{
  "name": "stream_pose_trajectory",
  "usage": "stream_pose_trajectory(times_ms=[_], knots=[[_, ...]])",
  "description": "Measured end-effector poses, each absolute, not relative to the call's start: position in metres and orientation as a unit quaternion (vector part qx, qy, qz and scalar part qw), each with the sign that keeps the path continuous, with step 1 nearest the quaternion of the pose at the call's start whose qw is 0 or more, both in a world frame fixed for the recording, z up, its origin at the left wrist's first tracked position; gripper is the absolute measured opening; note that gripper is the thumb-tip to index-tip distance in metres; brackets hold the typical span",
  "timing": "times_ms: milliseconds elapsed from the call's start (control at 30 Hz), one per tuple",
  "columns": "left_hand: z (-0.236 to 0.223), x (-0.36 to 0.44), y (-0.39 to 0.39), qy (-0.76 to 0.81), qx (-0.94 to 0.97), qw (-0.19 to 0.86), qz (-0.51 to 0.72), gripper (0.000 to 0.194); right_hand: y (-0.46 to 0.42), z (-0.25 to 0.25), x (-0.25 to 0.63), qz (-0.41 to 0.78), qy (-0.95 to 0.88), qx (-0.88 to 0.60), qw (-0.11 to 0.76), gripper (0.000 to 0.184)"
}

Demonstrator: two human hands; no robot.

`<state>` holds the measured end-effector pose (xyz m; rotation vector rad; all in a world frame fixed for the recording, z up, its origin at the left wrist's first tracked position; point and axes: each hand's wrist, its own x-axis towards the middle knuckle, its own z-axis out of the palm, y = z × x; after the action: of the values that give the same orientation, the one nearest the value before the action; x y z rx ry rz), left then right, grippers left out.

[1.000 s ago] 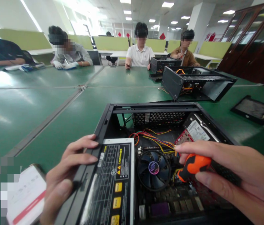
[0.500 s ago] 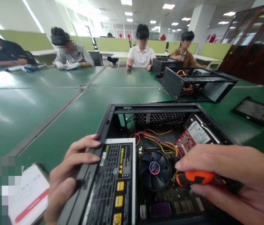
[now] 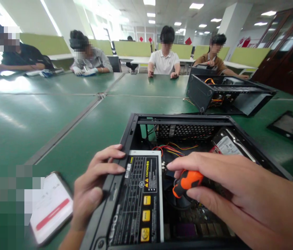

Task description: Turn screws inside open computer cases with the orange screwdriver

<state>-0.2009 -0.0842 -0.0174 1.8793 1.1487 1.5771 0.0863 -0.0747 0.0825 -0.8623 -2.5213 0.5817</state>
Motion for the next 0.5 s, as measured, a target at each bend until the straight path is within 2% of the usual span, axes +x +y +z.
stream_pose_trajectory(times_ms=[367,500], knots=[[-0.0183,-0.2014,-0.0858,0.363,0.703,0.235,0.565,0.030,-0.0718,0.0783,0.0812,0.199,-0.922,-0.279,0.181,0.029],[-0.0185,-0.2016,-0.0841,0.383,0.690,0.224,0.571,0.031,-0.0745,0.0803,0.0806,0.212,-0.926,-0.269,0.160,0.033]])
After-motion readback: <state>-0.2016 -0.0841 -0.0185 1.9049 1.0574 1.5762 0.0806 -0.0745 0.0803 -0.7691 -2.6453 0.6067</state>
